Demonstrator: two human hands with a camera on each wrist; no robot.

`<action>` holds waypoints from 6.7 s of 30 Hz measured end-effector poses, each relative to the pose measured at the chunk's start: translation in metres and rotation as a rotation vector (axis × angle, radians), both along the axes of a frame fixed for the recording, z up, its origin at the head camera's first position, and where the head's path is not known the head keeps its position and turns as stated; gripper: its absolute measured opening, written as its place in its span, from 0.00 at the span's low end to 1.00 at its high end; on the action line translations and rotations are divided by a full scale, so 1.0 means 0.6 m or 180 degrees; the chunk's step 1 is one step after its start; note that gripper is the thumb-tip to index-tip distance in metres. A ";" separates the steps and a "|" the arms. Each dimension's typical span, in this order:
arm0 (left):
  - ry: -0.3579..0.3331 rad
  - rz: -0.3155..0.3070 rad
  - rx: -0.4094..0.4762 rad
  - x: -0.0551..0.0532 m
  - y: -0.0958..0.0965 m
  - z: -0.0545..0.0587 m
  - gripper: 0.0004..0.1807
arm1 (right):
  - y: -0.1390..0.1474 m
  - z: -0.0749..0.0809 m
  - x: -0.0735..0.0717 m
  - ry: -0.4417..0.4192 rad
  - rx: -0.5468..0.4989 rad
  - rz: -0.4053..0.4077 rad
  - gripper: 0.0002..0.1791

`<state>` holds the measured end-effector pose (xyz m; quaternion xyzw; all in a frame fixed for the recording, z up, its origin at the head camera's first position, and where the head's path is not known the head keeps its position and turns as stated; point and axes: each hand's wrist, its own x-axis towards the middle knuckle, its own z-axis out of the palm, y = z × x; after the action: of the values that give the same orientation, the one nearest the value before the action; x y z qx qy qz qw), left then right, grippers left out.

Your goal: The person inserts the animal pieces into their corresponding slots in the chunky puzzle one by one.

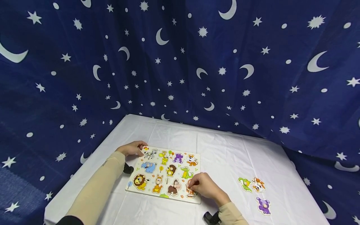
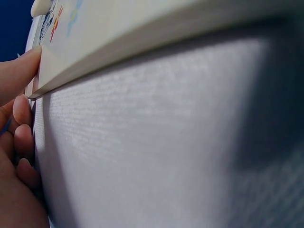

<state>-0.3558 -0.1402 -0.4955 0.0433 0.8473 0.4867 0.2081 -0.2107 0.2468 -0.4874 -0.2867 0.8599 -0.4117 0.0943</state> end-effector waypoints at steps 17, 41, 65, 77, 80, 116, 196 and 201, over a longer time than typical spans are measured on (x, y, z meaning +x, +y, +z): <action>-0.0006 -0.0019 -0.0051 -0.001 -0.002 -0.002 0.26 | -0.002 0.000 0.008 -0.0003 0.0007 0.0088 0.08; 0.0063 -0.0194 -0.0052 0.001 -0.005 0.006 0.28 | -0.006 -0.001 0.014 -0.0029 0.0059 -0.0040 0.05; 0.0052 -0.0169 -0.0024 -0.001 -0.003 0.007 0.29 | 0.107 0.011 0.007 -0.0048 0.0525 -0.2071 0.03; -0.0038 -0.0153 0.0039 0.002 -0.004 0.018 0.28 | 0.171 0.015 0.000 0.0193 0.0674 -0.2634 0.06; -0.0024 -0.0149 0.0020 0.004 -0.003 0.018 0.28 | 0.184 0.016 0.001 0.0296 0.0803 -0.2809 0.06; -0.0013 -0.0060 -0.0065 -0.004 -0.004 0.002 0.29 | 0.264 0.017 0.004 -0.0038 0.1223 -0.2999 0.11; -0.0047 -0.0016 0.0018 -0.004 0.000 0.001 0.28 | 0.208 0.019 0.002 0.0364 0.1002 -0.2302 0.02; -0.0008 -0.0057 -0.0024 -0.004 -0.001 0.001 0.29 | 0.198 0.017 0.000 0.0334 0.0990 -0.2264 0.03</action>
<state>-0.3581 -0.1408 -0.4951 0.0496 0.8484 0.4817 0.2136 -0.2104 0.3659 -0.4773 0.0263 0.9613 -0.2683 -0.0561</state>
